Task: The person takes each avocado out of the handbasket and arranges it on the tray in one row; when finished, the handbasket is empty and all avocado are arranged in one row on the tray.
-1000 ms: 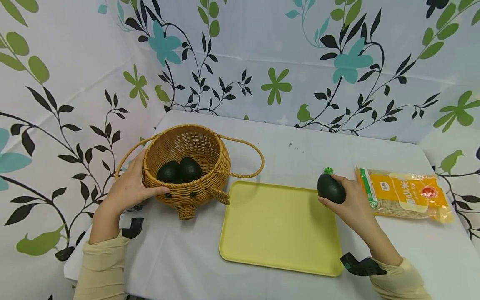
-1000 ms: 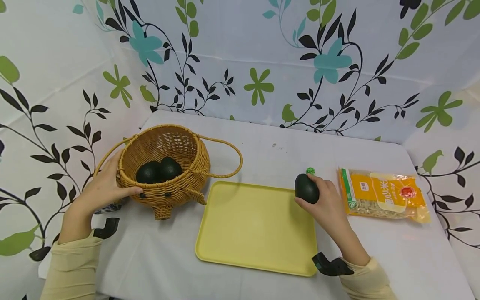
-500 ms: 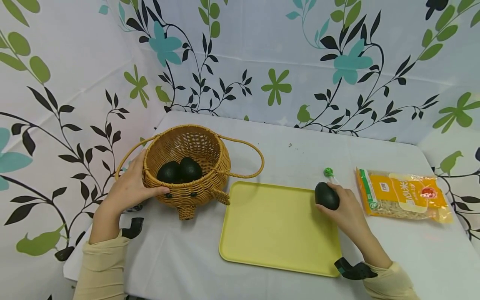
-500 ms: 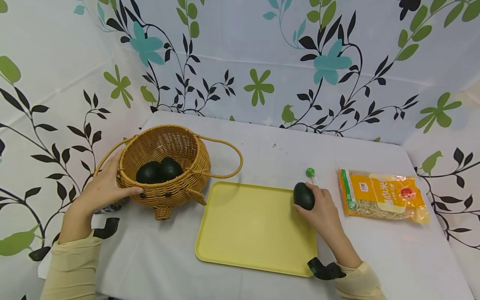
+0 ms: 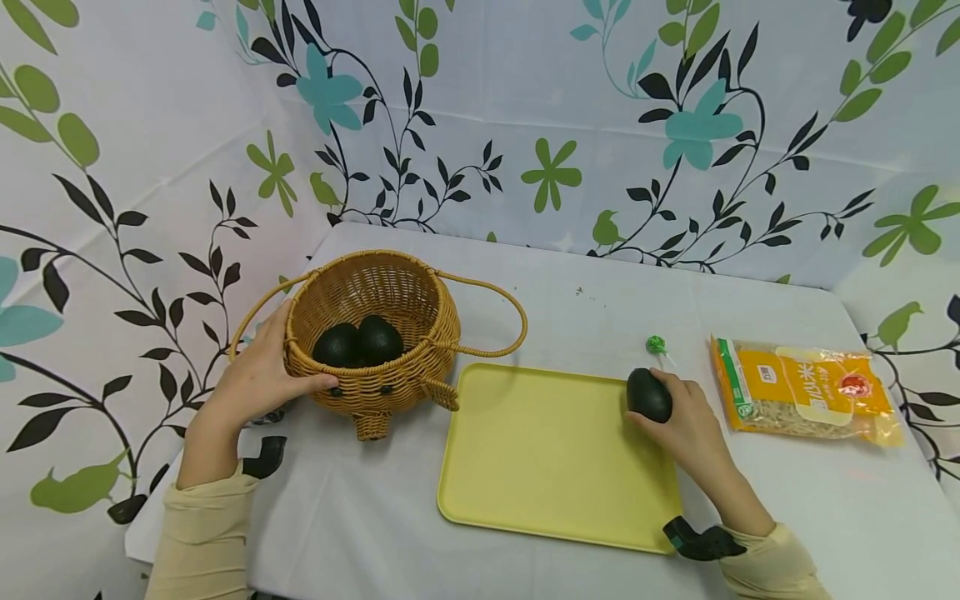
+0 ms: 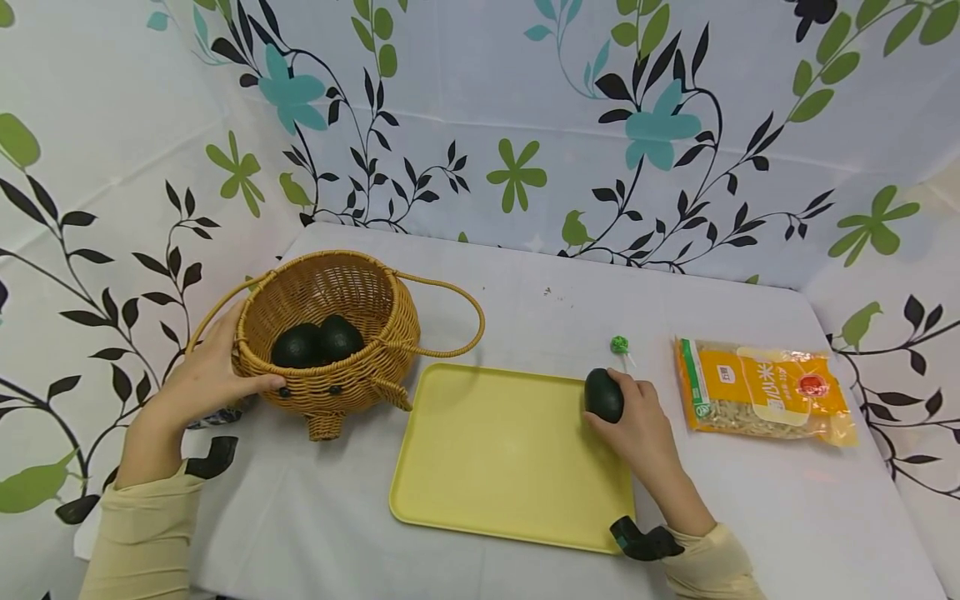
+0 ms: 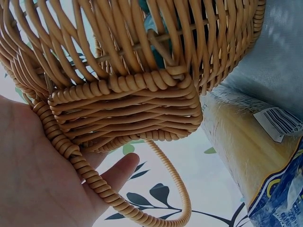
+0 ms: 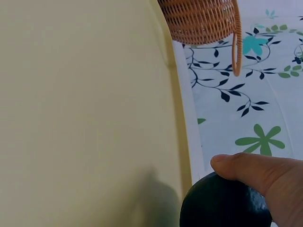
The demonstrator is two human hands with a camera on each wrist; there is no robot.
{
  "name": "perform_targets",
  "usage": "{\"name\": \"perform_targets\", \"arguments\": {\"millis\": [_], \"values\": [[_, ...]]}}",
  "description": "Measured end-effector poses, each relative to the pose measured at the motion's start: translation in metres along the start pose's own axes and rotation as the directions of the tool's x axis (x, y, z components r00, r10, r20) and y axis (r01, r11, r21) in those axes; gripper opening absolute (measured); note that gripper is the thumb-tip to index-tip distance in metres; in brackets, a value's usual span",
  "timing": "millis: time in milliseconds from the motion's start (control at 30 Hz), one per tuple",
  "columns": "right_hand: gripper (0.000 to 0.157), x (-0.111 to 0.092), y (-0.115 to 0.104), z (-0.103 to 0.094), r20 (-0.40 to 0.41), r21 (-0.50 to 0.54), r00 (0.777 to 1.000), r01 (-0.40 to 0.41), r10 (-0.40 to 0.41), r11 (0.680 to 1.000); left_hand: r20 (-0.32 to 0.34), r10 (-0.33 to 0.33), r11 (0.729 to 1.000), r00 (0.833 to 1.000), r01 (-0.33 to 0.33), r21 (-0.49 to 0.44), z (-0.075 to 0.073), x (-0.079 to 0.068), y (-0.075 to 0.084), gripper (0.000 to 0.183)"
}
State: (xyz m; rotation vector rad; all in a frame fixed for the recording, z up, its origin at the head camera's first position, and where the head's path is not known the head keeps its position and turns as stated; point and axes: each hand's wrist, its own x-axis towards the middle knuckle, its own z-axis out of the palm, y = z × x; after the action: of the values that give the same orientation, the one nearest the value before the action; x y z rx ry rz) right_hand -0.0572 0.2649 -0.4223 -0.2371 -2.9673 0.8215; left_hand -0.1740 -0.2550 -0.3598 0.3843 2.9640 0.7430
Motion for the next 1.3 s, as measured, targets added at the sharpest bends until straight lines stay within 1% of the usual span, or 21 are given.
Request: {"name": "perform_targets", "arguments": {"millis": [533,1000,1133,1300], "values": [[0.073,0.004,0.002,0.008,-0.015,-0.113,1.0,-0.029,0.028,0.993,0.014,-0.004,1.0,1.0,0.004,-0.013,0.0,0.0,0.0,0.126],[0.074,0.007,0.004,0.013,-0.038,-0.129,0.999,-0.013,0.009,0.992,0.003,0.0,1.0,1.0,0.0,-0.006,0.0,0.001,-0.001,0.126],[0.076,0.006,0.004,0.013,-0.038,-0.133,0.999,-0.009,0.004,0.991,0.008,-0.005,1.0,1.0,0.005,-0.003,0.0,0.001,-0.001,0.126],[0.085,0.006,0.003,0.01,-0.045,-0.152,0.999,-0.012,0.005,0.988,0.012,-0.01,1.0,1.0,0.01,0.001,0.0,0.001,-0.001,0.126]]}}
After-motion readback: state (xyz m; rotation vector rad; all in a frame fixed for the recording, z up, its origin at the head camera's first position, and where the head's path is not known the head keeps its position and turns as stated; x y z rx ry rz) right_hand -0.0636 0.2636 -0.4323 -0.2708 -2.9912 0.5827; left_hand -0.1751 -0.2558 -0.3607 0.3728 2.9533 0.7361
